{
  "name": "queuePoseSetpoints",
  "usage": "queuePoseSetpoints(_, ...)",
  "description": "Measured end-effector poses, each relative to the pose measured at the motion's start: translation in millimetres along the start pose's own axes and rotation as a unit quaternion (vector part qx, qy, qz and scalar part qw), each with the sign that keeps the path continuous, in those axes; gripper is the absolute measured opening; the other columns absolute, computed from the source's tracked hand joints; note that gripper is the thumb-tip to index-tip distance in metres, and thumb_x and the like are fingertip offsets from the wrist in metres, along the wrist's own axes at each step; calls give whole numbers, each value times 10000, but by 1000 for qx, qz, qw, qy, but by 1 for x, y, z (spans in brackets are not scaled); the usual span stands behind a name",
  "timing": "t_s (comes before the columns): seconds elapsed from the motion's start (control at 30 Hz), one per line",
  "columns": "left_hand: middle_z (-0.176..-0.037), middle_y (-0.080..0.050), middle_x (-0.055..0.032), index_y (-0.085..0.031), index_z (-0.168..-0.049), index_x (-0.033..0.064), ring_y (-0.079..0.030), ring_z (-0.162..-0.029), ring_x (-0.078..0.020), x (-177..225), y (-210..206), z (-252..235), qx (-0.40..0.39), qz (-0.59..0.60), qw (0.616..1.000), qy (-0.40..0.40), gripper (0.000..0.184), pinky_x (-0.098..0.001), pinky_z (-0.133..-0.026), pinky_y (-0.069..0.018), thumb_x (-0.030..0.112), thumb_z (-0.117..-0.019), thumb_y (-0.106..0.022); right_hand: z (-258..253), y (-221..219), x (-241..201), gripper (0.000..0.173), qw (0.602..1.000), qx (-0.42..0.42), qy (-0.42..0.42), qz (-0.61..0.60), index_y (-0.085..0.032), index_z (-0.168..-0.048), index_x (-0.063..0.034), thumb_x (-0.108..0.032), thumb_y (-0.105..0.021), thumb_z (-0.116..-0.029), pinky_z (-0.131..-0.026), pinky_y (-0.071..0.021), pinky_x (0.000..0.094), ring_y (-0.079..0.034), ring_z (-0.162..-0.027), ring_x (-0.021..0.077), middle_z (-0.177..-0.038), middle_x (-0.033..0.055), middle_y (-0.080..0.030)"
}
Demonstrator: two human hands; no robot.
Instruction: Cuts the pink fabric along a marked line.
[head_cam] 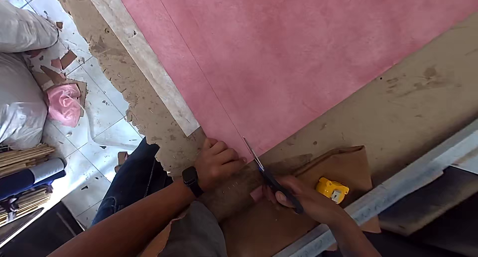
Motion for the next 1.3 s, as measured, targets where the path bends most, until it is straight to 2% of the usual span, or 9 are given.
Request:
queuePoseSetpoints(0.27,-948,-686,59,-795,-1059,280,-589,-917,-129,-1,1,0,6,4,1000,-3,148,-412,-903,-427,211,-958,-712,-5,-6,2,612,998,42,42,-18,-704,-910,-119,-726,-630,-883,-579,-544,301,-642,-685,156,-829,48,-683)
queuePoseSetpoints(0.57,-1126,-705,82,-801,-1027,290,-590,-1049,-141,0,2,3,13,7,1000,-4,125,-434,-962,-418,234,-949,-721,0,-11,11,437,993,88,57,-46,-743,-891,-114,-550,-720,-917,-524,-531,264,-616,-600,117,-764,38,-679)
queuePoseSetpoints(0.63,-1171,-711,94,-799,-1009,275,-596,-1113,-147,1,2,4,9,12,1000,-7,117,-443,-1000,-427,216,-949,-717,1,-12,12,429,993,98,56,-38,-753,-921,-116,-543,-718,-921,-516,-530,263,-611,-592,109,-773,32,-686)
queuePoseSetpoints(0.7,-1224,-723,65,-803,-1010,220,-596,-1238,-189,2,3,6,8,40,999,-22,119,-475,-1112,-422,169,-953,-713,-1,-13,13,415,993,100,59,-36,-755,-928,-116,-530,-720,-925,-516,-532,263,-611,-592,108,-785,31,-690)
queuePoseSetpoints(0.77,-1263,-728,-6,-804,-1026,137,-565,-1352,-261,3,1,7,8,90,995,-45,128,-515,-1215,-382,106,-954,-704,-4,-13,12,420,992,96,69,-43,-752,-902,-110,-528,-721,-924,-520,-547,274,-627,-596,119,-790,43,-700)
queuePoseSetpoints(0.87,-1286,-720,-68,-794,-1059,74,-555,-1373,-300,5,1,8,11,138,989,-60,148,-507,-1214,-409,57,-959,-686,-13,-13,4,467,991,86,89,-50,-726,-880,-108,-571,-688,-932,-559,-549,286,-637,-636,134,-804,52,-699)
queuePoseSetpoints(1.03,-1304,-710,-92,-787,-1087,62,-559,-1369,-316,5,3,11,21,163,984,-68,163,-505,-1197,-434,51,-967,-677,-28,-10,-12,545,993,68,92,-40,-699,-890,-111,-652,-637,-925,-633,-564,317,-650,-723,170,-827,60,-672)
queuePoseSetpoints(1.17,-1319,-703,-95,-782,-1110,67,-559,-1370,-316,5,7,13,25,178,981,-72,178,-504,-1191,-441,49,-972,-672,-30,-8,-21,601,995,55,85,-12,-692,-910,-125,-719,-604,-904,-606,-527,290,-637,-739,152,-864,49,-676)
queuePoseSetpoints(1.3,-1315,-704,-103,-783,-1112,65,-558,-1371,-317,5,7,15,25,191,979,-72,181,-505,-1195,-434,53,-980,-660,-29,-8,-22,590,995,65,78,-3,-692,-885,-132,-717,-626,-889,-622,-541,305,-640,-738,161,-845,45,-668)
Point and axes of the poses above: each hand's wrist, its own z-axis away from the middle knuckle, its own y-axis out of the back of the hand, x = y × z, the point moved 7 cm from there along -z, towards the middle knuckle
